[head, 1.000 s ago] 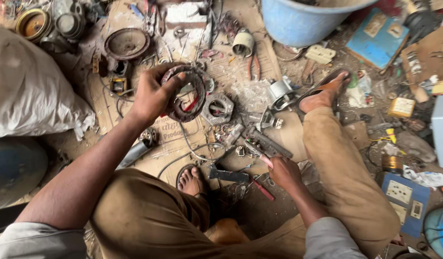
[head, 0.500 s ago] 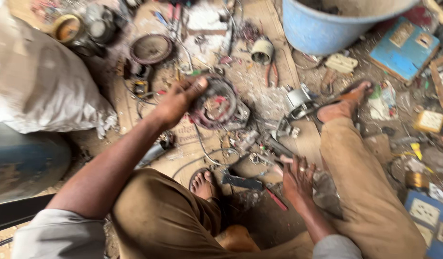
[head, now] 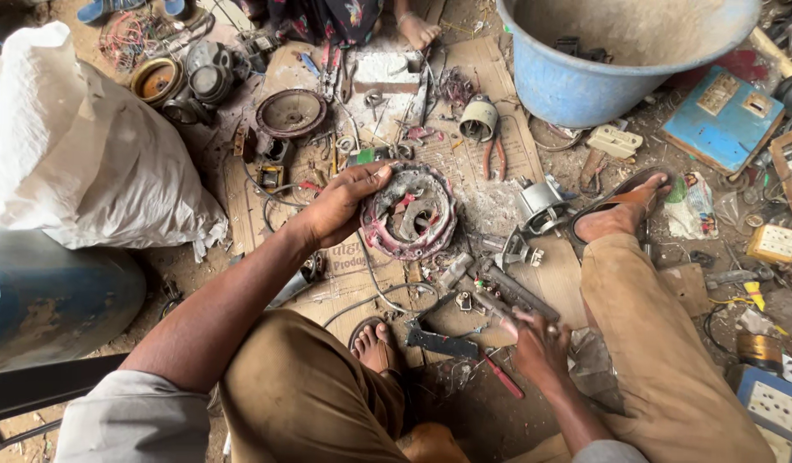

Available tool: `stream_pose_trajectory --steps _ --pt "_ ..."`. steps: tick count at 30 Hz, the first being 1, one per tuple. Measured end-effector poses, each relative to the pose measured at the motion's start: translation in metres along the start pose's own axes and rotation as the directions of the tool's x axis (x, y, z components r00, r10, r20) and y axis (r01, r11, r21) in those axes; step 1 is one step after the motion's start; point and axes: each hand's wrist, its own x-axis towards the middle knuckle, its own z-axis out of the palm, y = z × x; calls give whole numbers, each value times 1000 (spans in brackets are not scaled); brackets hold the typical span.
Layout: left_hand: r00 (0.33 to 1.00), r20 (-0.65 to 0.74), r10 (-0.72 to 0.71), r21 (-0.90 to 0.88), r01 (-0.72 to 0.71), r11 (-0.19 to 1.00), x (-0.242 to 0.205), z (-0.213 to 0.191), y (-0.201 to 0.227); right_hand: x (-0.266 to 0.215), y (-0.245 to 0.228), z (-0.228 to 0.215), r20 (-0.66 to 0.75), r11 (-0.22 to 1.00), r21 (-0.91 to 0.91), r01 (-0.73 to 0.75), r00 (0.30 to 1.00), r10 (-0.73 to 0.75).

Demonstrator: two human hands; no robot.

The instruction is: The person sits on the floor and uses a hammer and pliers to dismantle a motor stator. They repeatedly strike the component to loosen parts and pull out copper windings.

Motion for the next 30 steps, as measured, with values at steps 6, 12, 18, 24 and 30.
stream_pose_trajectory --steps 6,12,18,24,30 --pt "1000 7 2 -2 -2 1000 0 -3 -1 13 13 19 56 997 -69 -44 997 48" --pt "996 79 34 -59 -30 998 3 -4 -8 15 25 30 23 983 180 -46 999 43" --pt "995 -96 -9 -65 3 998 1 12 0 32 48 50 322 507 834 -218 939 -125" --pt "997 -70 10 -488 -43 872 8 9 2 33 44 55 336 916 375 -144 942 10" --pt "978 184 97 -473 2 881 1 17 10 48 54 93 171 998 7 67 983 -67"
